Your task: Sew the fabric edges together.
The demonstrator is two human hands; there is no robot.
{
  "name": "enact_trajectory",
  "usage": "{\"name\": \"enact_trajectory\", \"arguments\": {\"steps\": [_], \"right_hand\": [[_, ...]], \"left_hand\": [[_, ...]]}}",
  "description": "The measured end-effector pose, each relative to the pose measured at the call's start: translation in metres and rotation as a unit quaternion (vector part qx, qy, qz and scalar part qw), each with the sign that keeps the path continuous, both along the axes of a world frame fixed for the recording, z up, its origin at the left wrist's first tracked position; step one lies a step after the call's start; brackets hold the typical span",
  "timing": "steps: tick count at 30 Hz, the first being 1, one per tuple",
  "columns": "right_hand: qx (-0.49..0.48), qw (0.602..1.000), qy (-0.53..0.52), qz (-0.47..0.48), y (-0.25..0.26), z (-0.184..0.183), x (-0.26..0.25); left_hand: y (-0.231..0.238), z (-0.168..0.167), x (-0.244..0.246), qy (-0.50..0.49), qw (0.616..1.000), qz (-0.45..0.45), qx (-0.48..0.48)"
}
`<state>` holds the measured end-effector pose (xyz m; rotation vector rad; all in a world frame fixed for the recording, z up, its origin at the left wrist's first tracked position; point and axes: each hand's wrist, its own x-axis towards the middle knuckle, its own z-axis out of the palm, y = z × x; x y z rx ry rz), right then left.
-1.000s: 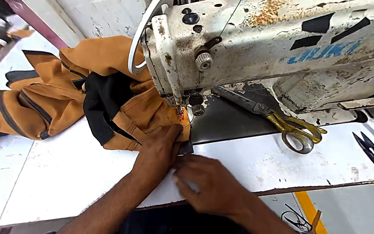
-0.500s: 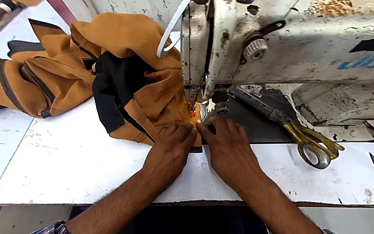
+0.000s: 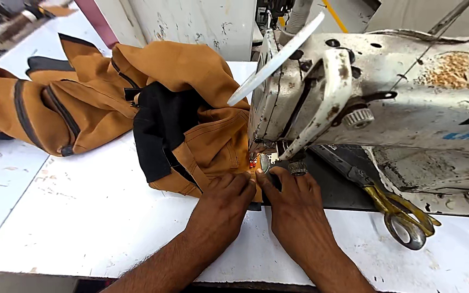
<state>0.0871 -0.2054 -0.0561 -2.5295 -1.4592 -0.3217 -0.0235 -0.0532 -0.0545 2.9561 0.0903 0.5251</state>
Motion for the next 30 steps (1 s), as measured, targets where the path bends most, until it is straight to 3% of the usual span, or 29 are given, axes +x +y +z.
{"name": "enact_trajectory", "arguments": {"steps": [17,30], "right_hand": [[0.002,0.999,0.007,-0.036,0.012,-0.002,0.002],[0.009,0.998,0.033,-0.054,0.014,-0.001,0.001]], "left_hand": [[0.009,-0.003,0.008,-0.003,0.997,0.004,-0.072],[0.012,0.005,0.013,0.013,0.998,-0.002,-0.055]]}}
